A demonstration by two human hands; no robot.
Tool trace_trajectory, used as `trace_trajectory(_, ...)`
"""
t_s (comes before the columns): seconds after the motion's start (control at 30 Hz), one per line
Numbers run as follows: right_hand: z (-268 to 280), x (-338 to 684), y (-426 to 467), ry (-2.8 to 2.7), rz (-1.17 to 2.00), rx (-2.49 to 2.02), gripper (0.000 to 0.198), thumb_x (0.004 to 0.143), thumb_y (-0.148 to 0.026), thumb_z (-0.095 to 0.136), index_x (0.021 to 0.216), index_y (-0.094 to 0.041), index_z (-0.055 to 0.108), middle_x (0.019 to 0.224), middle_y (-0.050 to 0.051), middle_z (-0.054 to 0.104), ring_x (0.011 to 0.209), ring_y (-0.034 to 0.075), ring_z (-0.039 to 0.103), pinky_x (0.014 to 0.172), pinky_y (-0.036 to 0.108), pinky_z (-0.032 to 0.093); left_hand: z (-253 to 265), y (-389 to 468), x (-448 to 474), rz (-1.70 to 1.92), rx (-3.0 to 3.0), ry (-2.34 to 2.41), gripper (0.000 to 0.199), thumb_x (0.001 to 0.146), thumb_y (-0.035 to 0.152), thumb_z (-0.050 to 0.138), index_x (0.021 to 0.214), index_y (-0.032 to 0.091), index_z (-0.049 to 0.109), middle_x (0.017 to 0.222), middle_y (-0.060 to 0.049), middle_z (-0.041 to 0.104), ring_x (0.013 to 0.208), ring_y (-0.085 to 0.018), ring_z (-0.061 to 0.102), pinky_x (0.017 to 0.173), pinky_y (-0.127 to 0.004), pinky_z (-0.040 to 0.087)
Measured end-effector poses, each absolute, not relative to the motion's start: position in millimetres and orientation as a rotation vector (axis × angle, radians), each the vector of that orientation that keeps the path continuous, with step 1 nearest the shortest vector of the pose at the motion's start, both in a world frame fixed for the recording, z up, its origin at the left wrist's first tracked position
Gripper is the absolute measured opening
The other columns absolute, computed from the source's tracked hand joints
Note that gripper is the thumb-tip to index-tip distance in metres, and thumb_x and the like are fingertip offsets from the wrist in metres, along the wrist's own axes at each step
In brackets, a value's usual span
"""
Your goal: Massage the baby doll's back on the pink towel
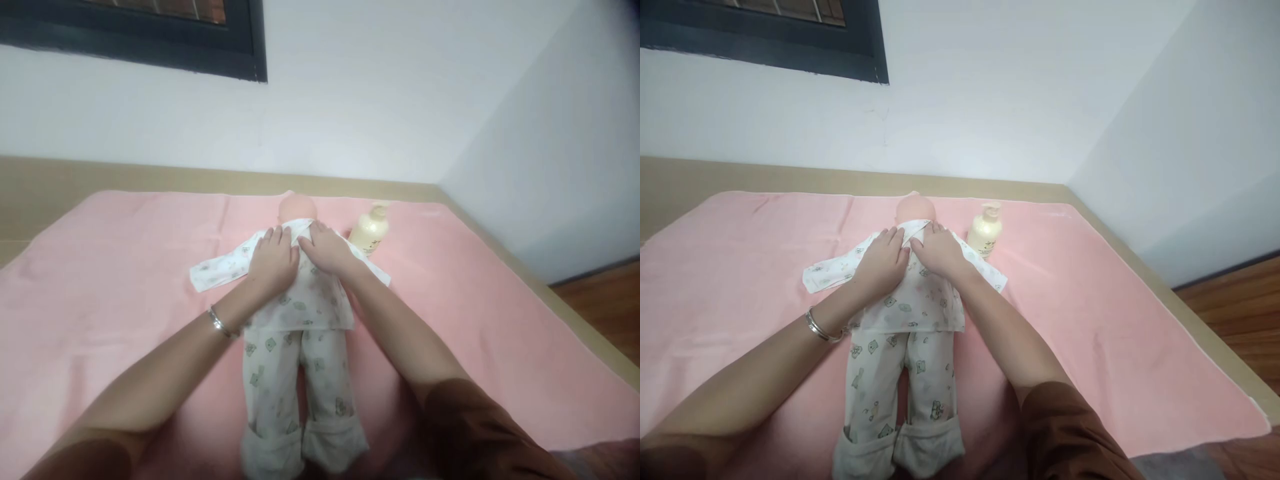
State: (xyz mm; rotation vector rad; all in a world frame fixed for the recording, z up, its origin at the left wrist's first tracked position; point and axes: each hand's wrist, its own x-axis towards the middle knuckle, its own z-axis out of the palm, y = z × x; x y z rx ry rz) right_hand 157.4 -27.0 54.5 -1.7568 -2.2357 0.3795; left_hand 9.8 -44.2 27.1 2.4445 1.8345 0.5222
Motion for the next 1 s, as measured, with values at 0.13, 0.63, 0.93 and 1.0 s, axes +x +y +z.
trace_trajectory(0.13,53.9,157.6,-26.6,-2.24,0.356,-1.777,0.058,0.104,-0.038,0.031,0.144,0.002,0.045,0.154,0.026,0.046,0.141,0.033,0.046,0.116,0.043,0.036,36.8,-48.1,9.6,0.486,2.437,1.763,0.057,0.101,0.029,0.029,0.15,0.005,0.042,0.158,-0.019,0.044,0.151,-0.032,0.036,0.126,-0.05,0.03)
trace_trajectory(0.63,62.6,138.2,-56.8,-2.622,-0.139,-1.617,0.044,0.1,-0.015,0.033,0.126,0.001,0.065,0.137,0.029,0.06,0.129,0.035,0.056,0.116,0.048,0.037,26.1,-27.3,3.8,0.623,2.25,1.775,0.059,0.098,0.033,0.033,0.147,0.002,0.045,0.157,-0.023,0.044,0.149,-0.035,0.037,0.124,-0.054,0.029)
trace_trajectory(0.93,57.8,163.2,-23.5,-2.235,0.437,-1.792,0.053,0.106,-0.04,0.028,0.133,-0.004,0.055,0.141,0.023,0.059,0.126,0.029,0.058,0.106,0.04,0.043,32.0,-48.5,14.1,0.572,2.386,1.712,0.061,0.095,0.028,0.036,0.149,0.002,0.042,0.159,-0.022,0.04,0.152,-0.038,0.031,0.125,-0.054,0.026)
trace_trajectory(1.0,56.7,160.7,-26.2,-2.264,0.341,-1.803,0.052,0.106,-0.038,0.029,0.135,-0.002,0.053,0.143,0.025,0.057,0.13,0.031,0.055,0.109,0.042,0.04,33.3,-43.3,10.6,0.548,2.33,1.696,0.061,0.095,0.028,0.034,0.15,0.004,0.041,0.161,-0.02,0.039,0.152,-0.036,0.031,0.125,-0.053,0.027)
